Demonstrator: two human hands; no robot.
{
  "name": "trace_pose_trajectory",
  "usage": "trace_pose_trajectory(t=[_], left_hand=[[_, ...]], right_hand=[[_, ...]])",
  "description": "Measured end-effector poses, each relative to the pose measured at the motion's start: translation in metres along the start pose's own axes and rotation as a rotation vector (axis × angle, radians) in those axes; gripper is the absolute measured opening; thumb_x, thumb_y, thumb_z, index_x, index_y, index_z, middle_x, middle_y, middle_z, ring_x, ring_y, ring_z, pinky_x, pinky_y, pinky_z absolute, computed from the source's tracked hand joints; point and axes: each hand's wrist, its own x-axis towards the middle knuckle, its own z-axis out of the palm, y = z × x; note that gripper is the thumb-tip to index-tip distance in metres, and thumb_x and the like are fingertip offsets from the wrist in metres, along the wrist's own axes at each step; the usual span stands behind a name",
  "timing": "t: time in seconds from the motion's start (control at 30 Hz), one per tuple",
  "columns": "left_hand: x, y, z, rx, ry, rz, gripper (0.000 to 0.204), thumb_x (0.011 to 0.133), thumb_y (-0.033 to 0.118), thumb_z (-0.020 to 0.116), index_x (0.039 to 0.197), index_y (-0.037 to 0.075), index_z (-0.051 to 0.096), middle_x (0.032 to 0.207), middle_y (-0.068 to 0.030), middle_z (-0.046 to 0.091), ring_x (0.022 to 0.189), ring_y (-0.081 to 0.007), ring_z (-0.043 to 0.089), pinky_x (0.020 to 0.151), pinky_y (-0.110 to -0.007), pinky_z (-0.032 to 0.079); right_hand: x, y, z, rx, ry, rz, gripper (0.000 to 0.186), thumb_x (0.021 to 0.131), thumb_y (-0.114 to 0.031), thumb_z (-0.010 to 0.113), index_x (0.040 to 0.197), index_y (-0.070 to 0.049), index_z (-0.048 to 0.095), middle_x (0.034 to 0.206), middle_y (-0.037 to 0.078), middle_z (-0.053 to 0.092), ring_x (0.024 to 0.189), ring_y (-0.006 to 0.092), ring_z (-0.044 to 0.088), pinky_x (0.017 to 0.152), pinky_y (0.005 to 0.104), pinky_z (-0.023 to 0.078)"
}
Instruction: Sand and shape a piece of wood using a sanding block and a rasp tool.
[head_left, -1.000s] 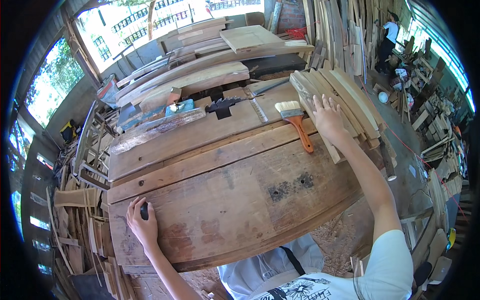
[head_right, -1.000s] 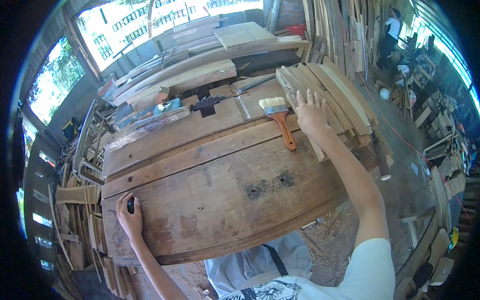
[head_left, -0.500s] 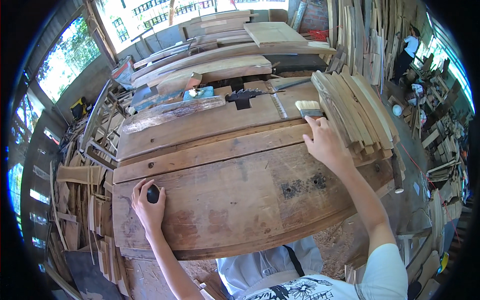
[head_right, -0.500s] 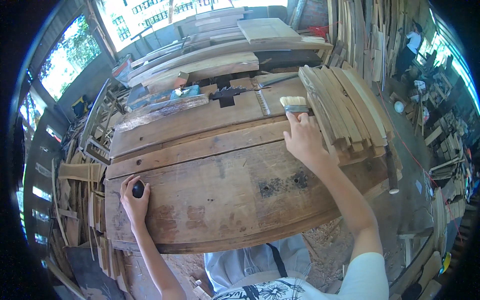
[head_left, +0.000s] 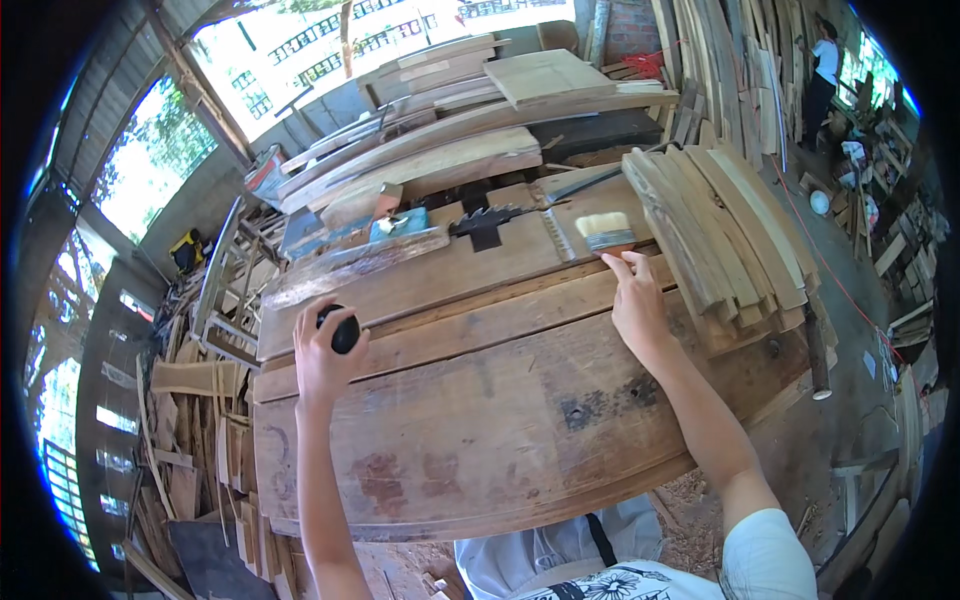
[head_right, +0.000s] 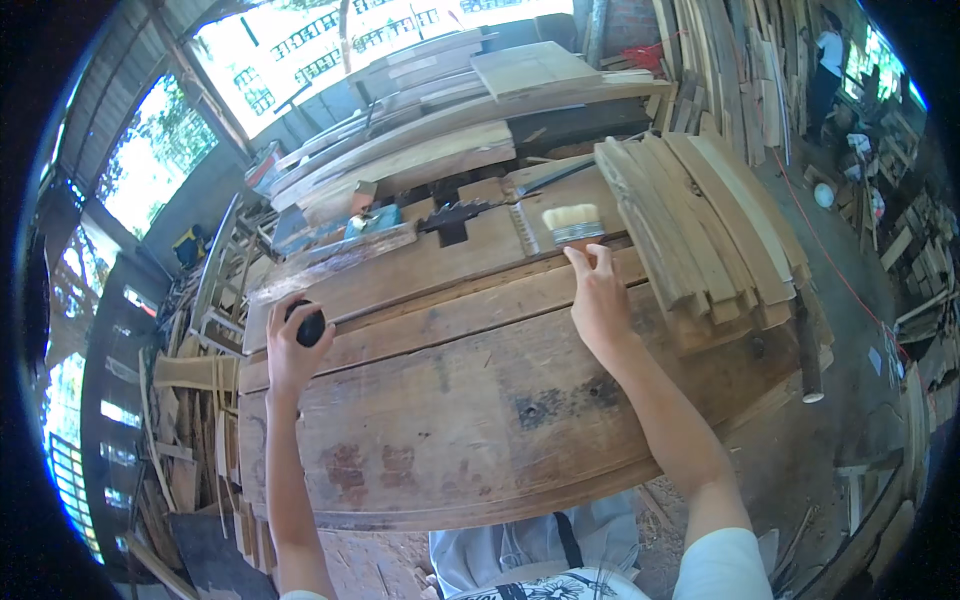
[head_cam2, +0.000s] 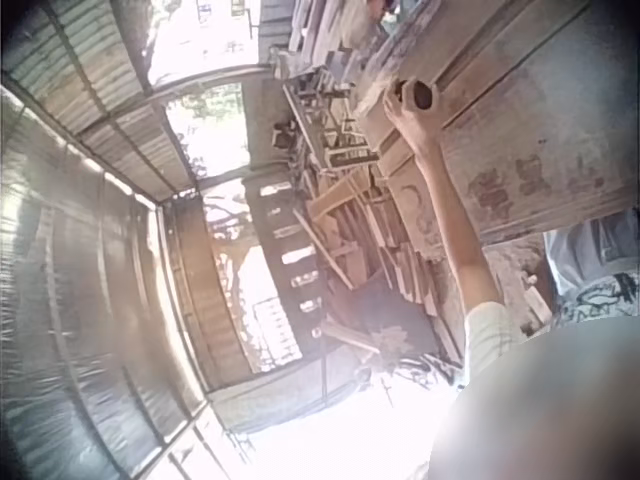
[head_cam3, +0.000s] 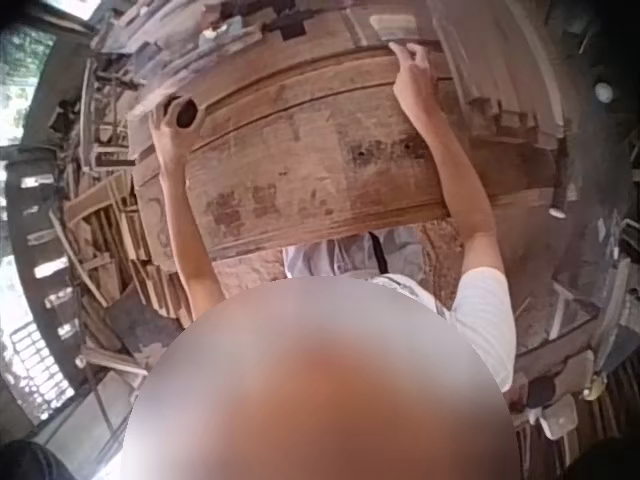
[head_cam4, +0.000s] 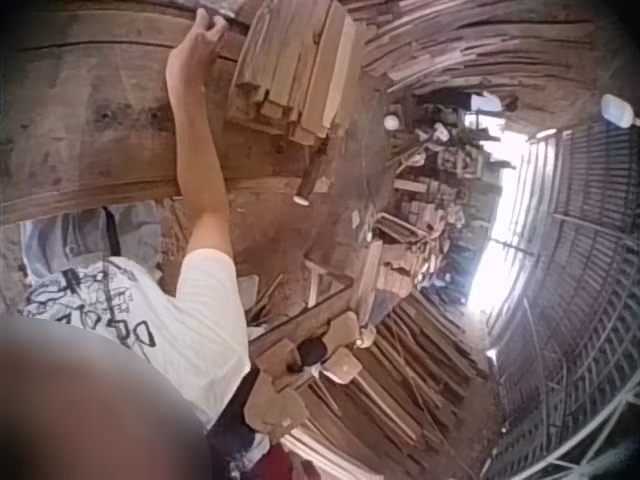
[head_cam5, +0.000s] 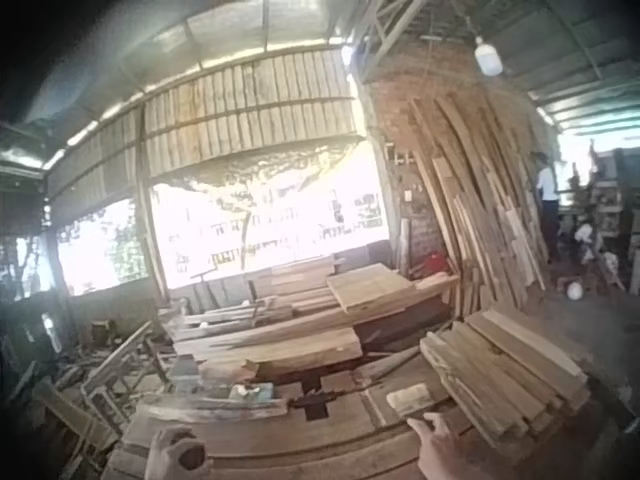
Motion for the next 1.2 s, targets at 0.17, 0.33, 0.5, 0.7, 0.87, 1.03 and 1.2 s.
trace_pose_trajectory(t=[0.17,0.33,0.5,0.7,0.87,1.03,1.2], left_hand=[[0.027,-0.037,0.053,0.045,-0.123,-0.109,0.03,0.072,0.015,0.066,0.1,0.011,0.059,0.107,-0.0096,0.054,0.102,-0.0302,0.049,0.093,-0.041,0.035],[0.018,-0.025,0.087,0.269,0.06,-0.027,0.033,0.077,0.013,0.058,0.11,0.014,0.055,0.118,-0.0073,0.048,0.118,-0.0266,0.039,0.101,-0.056,0.014],[0.089,0.077,0.112,0.008,0.11,0.374,0.031,0.073,0.006,0.058,0.103,0.012,0.058,0.113,-0.0102,0.049,0.116,-0.029,0.042,0.098,-0.048,0.028],[0.157,0.15,0.192,-0.276,-0.198,0.328,0.031,0.077,0.007,0.058,0.108,0.006,0.056,0.109,-0.0134,0.053,0.103,-0.032,0.049,0.087,-0.038,0.042],[0.182,0.158,0.25,-0.18,-0.264,0.18,0.04,0.079,0.024,0.06,0.112,0.002,0.056,0.114,-0.0154,0.054,0.105,-0.0325,0.05,0.087,-0.038,0.043],[0.197,0.174,0.257,-0.281,-0.408,0.099,0.029,0.08,0.023,0.058,0.103,0.005,0.06,0.105,-0.0146,0.059,0.091,-0.0326,0.059,0.078,-0.039,0.047],[0.194,0.179,0.263,-0.059,-0.294,0.157,0.019,0.083,0.015,0.053,0.098,0.004,0.05,0.093,-0.0175,0.06,0.086,-0.0345,0.059,0.073,-0.042,0.046]], right_hand=[[0.009,0.015,-0.009,0.173,0.047,0.001,0.038,0.071,0.013,0.048,0.104,-0.003,0.057,0.107,0.018,0.051,0.095,0.0322,0.056,0.08,0.0377,0.046],[0.013,0.017,0.002,0.112,0.099,-0.013,0.035,0.069,0.01,0.051,0.098,-0.006,0.061,0.103,0.013,0.054,0.096,0.0309,0.054,0.085,0.0362,0.043],[0.009,0.005,0.01,-0.001,0.12,-0.106,0.029,0.068,0.003,0.058,0.094,-0.01,0.064,0.103,0.008,0.052,0.106,0.0235,0.045,0.099,0.047,0.024],[0.01,-0.002,0.009,0.146,0.147,-0.191,0.029,0.063,0.002,0.061,0.09,-0.009,0.063,0.101,0.009,0.051,0.104,0.0263,0.045,0.093,0.0419,0.03],[0.007,-0.006,0.014,0.227,0.101,-0.181,0.032,0.062,0.002,0.061,0.092,-0.008,0.063,0.101,0.01,0.051,0.1,0.0259,0.047,0.084,0.0393,0.037],[0.007,0.001,0.013,0.245,0.051,-0.172,0.029,0.065,-0.004,0.06,0.095,-0.007,0.061,0.104,0.011,0.049,0.104,0.0267,0.044,0.086,0.0394,0.037],[0.008,0.003,0.016,0.273,0.08,-0.141,0.032,0.062,0.002,0.061,0.092,-0.007,0.061,0.102,0.01,0.051,0.1,0.0269,0.048,0.087,0.039,0.04]])
